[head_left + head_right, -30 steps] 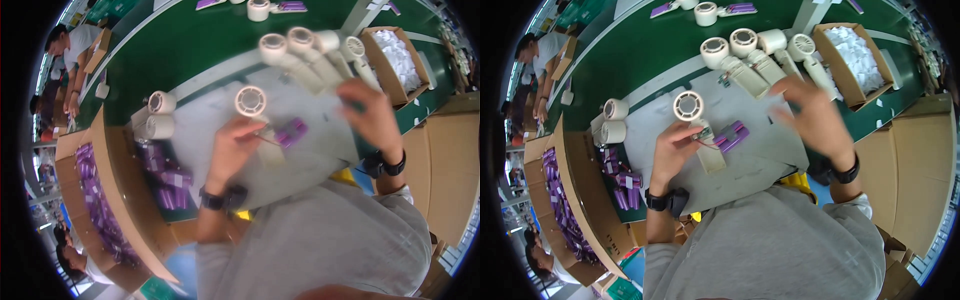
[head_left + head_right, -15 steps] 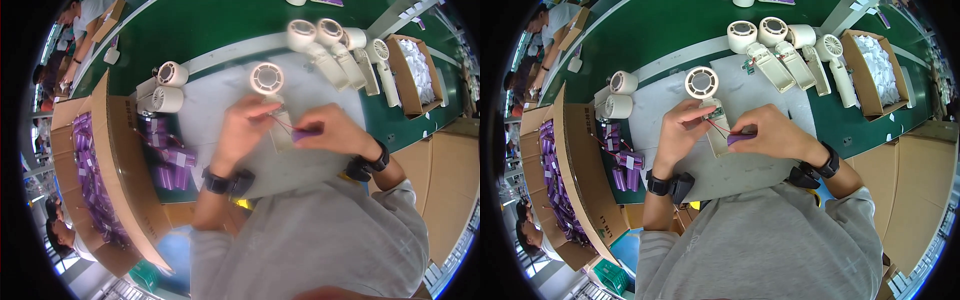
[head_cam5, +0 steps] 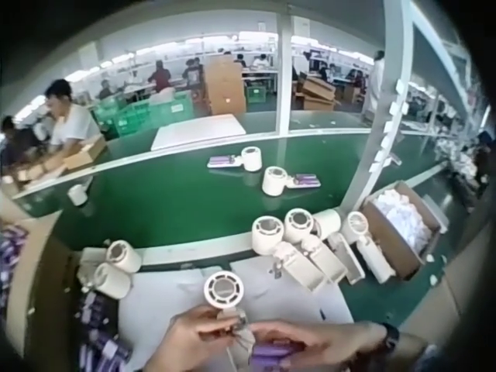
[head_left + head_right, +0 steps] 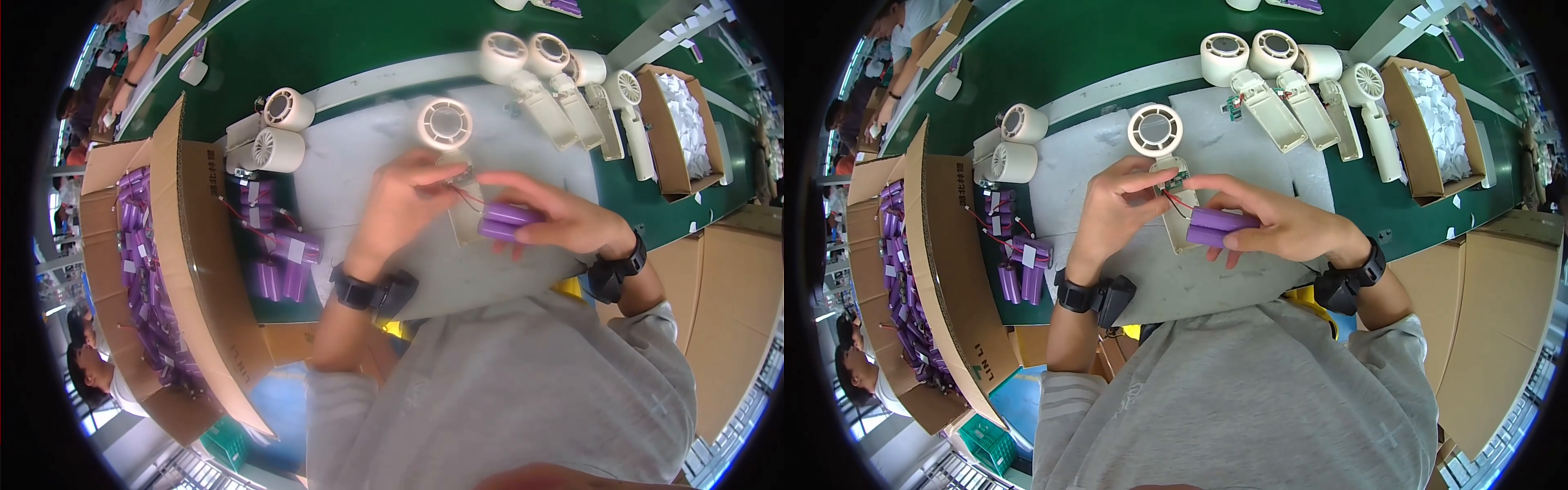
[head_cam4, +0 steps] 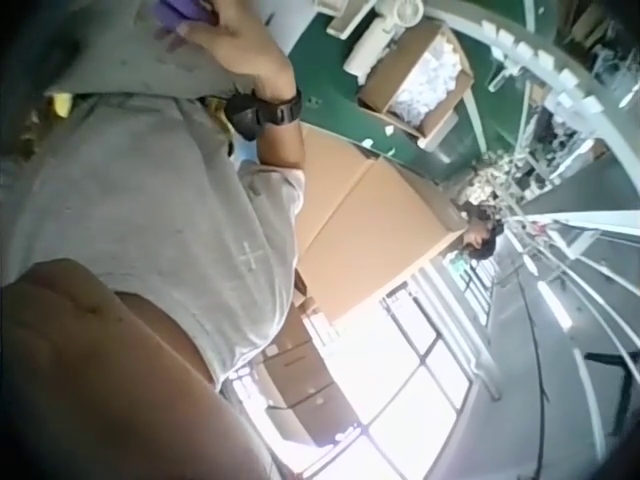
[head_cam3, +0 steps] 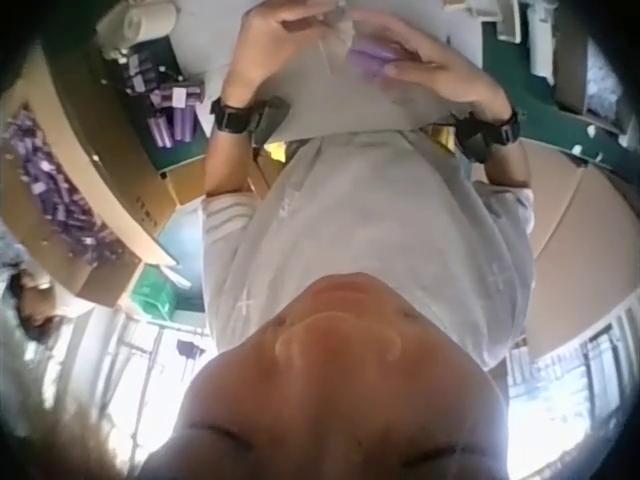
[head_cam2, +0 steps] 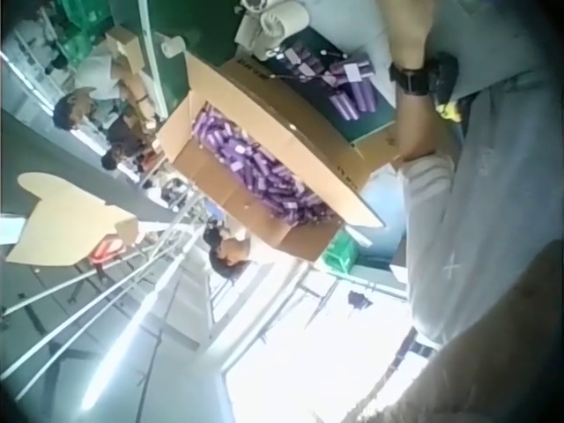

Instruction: The person picks up a fan housing and a circuit board, connects the board to a battery pack, and tests the connection. They then fit the battery pack and circuit board into the housing before setting the assembly aside.

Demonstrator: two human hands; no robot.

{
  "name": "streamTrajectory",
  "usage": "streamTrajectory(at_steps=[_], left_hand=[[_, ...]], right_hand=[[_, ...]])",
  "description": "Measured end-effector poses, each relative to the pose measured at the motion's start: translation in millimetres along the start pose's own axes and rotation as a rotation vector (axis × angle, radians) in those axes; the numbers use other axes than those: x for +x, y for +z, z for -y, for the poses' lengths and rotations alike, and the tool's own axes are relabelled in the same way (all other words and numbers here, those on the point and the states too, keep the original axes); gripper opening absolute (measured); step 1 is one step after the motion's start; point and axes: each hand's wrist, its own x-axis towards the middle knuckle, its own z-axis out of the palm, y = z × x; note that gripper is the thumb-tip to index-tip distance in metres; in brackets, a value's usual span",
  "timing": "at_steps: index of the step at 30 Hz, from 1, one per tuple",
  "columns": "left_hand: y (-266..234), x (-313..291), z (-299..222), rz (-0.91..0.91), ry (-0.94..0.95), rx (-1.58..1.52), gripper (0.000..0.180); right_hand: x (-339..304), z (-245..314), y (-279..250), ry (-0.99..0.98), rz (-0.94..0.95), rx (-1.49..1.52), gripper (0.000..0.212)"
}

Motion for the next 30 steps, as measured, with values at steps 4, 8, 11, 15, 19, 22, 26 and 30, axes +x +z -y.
streamTrajectory(at_steps=[4,8,11,15,19,22,26,30], left_hand=[[1.3,0.4,-0.2,-0.017,0.025,0.012,0.043],[2.4,1.4,0.1,-0.023,0.040,0.055,0.041],[3.1,2.3,2.9,-0.035,0.050,0.066,0.040],[2.8,1.7,-0.1,-0.044,0.067,0.123,0.039],[4.4,0.4,-2.6,-0.061,0.090,0.144,0.037],[5.3,-0.2,-2.8,-0.068,0.097,0.136,0.035],[5.4,-0.2,-4.3,-0.061,0.091,0.182,0.035],[4.7,0.1,-6.9,-0.048,0.099,0.206,0.033]], right_hand=[[-1.6,3.2,3.6,-0.049,0.065,0.026,0.084],[-2.0,4.2,7.0,0.022,0.084,0.171,0.085],[1.4,-4.1,0.9,0.060,0.030,0.138,0.085],[1.7,-3.9,-0.8,0.006,-0.050,0.180,0.084],[2.7,-1.0,-1.2,-0.079,-0.182,-0.142,0.083],[4.9,-1.0,-0.6,-0.207,-0.219,-0.373,0.079],[5.8,4.5,-0.1,-0.265,-0.220,-0.645,0.077],[9.5,1.3,3.0,-0.254,-0.216,-0.753,0.077]])
